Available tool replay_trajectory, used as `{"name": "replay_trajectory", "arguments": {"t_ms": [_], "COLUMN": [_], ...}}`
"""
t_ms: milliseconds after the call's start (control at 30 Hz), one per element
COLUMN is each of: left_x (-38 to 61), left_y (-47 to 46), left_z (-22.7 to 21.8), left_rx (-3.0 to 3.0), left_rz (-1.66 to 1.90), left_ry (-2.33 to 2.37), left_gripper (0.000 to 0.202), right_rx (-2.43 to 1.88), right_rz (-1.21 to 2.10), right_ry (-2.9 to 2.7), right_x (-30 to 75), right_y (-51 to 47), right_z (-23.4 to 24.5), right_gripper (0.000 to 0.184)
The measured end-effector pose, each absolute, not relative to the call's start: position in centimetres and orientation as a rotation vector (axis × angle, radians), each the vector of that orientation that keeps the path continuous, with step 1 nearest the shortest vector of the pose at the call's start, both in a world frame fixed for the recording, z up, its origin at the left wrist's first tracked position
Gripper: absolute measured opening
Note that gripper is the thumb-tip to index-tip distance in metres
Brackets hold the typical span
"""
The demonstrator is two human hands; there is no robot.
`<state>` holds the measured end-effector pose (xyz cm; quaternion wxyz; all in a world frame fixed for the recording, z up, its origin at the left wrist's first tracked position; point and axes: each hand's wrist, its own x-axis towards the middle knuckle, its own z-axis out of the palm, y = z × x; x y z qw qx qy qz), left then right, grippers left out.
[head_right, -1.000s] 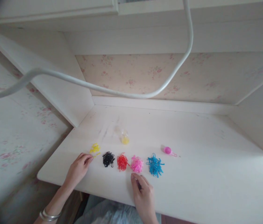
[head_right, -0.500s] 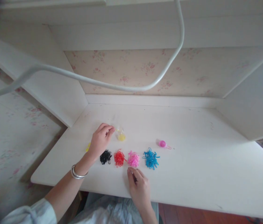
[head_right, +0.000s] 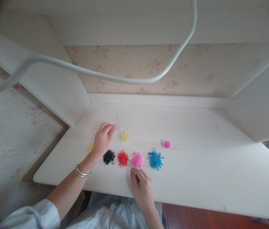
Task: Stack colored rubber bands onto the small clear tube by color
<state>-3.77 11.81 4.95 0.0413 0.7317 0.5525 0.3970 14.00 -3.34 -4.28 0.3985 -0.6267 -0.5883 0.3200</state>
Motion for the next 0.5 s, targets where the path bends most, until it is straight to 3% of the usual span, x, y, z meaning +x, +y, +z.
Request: {"name": "replay_trajectory", "arguments": {"t_ms": [233,500], "left_x": [-12.0,-15.3], "left_y": [5.4,1.8], "left_z": [-0.5,-2.6], "left_rx": [1.888,1.898], "left_rz": [1.157,0.462], "left_ry": [1.987,2.409], "left_gripper": [0.022,0.027], "right_rx": [-1.525,-1.477], "right_rz": [0.79,0.424], "right_ry": [-1.682,-2.283], "right_x": [11.0,2.0], "right_y": [-2.7,2.5], "right_z": [-2.2,1.2], "right_gripper": [0.029,0.018]}}
